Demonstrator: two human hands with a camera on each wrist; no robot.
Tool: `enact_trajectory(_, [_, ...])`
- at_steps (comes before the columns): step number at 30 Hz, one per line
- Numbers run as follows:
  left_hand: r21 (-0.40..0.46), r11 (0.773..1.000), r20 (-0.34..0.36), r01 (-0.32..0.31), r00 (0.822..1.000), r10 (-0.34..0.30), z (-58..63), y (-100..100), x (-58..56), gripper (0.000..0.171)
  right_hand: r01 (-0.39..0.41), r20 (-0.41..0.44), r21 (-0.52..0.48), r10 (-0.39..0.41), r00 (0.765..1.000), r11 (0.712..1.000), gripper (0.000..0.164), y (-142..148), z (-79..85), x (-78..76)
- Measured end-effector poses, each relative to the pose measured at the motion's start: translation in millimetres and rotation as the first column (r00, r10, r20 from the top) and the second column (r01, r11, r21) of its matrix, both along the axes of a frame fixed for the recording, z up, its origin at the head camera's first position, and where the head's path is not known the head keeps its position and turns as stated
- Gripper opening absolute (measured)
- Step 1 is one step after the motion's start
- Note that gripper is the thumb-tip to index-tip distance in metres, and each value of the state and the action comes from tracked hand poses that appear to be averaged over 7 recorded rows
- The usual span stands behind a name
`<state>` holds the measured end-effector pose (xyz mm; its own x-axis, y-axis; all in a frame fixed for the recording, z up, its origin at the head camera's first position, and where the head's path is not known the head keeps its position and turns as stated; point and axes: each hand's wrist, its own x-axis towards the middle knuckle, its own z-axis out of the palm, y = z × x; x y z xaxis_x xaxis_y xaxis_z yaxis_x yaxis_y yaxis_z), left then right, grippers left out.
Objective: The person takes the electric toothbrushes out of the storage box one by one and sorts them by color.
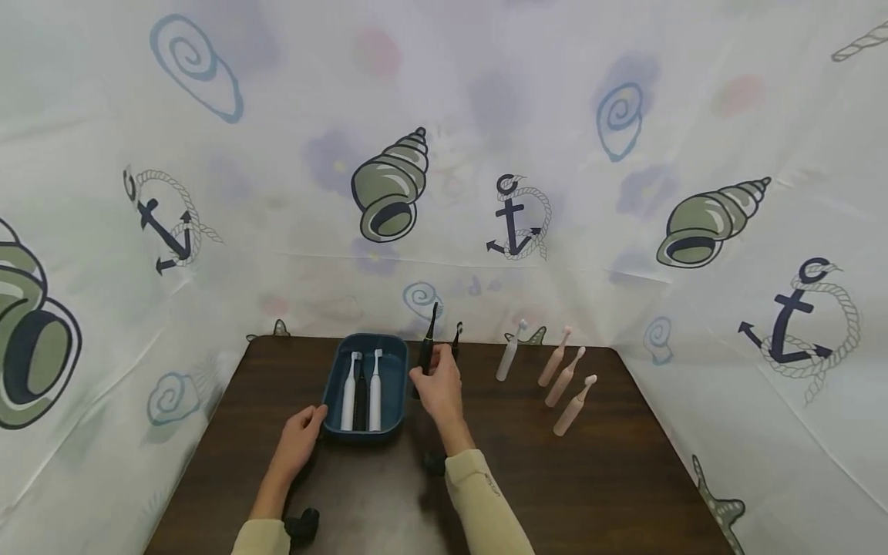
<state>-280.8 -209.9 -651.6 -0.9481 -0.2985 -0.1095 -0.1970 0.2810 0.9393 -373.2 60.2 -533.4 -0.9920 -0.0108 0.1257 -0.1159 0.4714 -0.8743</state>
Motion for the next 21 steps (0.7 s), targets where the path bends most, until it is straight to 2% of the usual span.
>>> enact_trajectory(4, [0.013, 1.0, 0.005, 0.01, 1.0, -0.01, -1.6, -4.7, 4.9, 0.061, 0.009, -0.009, -0.021, -0.009, 1.0, 1.0, 0.04, 3.9, -8.6, 2.1])
enact_trajectory(13, [-0.024, 1.0, 0.058, -0.005, 0.998, 0.007, -1.4, -4.8, 0.0, 0.064, 0.038, -0.035, -0.058, -0.04, 0.999, 0.998, 0.038, 21.5, -19.6, -0.8])
enact_trajectory(21, [0.015, 1.0, 0.028, 0.007, 1.0, -0.007, -3.2, -5.7, 2.3, 0.063, 0.052, -0.032, -0.049, -0.054, 0.998, 0.997, 0.037, 32.5, -39.0, -2.9])
